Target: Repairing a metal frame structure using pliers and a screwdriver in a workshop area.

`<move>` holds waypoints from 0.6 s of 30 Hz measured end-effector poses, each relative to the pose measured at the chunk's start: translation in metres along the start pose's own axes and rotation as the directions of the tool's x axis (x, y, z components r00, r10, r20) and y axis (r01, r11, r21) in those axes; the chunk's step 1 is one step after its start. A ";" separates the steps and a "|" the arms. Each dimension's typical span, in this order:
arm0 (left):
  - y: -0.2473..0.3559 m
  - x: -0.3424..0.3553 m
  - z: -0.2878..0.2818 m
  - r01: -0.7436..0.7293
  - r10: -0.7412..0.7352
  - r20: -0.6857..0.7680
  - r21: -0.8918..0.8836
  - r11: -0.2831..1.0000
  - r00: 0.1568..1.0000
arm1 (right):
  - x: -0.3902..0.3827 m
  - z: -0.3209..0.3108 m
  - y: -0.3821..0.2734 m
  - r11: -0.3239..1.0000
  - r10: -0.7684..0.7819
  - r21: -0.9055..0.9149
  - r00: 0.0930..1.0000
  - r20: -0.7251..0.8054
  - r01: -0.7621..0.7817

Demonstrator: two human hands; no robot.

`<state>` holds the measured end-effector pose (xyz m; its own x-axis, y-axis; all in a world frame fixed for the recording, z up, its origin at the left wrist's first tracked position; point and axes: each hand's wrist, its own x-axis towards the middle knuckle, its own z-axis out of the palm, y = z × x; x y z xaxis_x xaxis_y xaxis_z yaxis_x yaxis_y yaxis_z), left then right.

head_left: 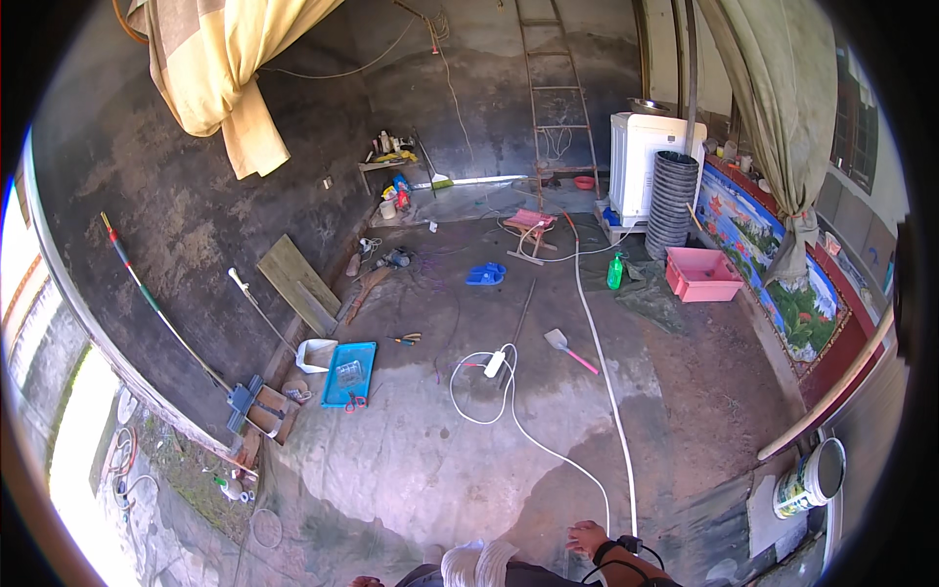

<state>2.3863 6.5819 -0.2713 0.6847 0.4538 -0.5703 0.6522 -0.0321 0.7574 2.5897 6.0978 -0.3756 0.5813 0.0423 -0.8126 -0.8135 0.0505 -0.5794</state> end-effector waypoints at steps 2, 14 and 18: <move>-0.007 0.005 -0.003 -0.001 0.001 -0.005 -0.007 1.000 1.000 | 0.001 0.002 -0.002 1.000 -0.006 -0.023 1.000 -0.009 0.006; 0.003 0.005 -0.006 -0.005 0.005 -0.005 -0.007 1.000 1.000 | 0.002 0.005 0.000 0.999 0.012 -0.046 1.000 -0.004 -0.013; 0.008 0.003 -0.007 -0.008 0.008 -0.010 0.092 0.996 1.000 | 0.003 0.004 0.004 1.000 0.017 -0.013 1.000 -0.002 -0.017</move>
<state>2.3907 6.5894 -0.2647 0.6869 0.4623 -0.5607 0.6741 -0.1170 0.7293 2.5881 6.1020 -0.3803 0.5676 0.0415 -0.8223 -0.8233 0.0370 -0.5664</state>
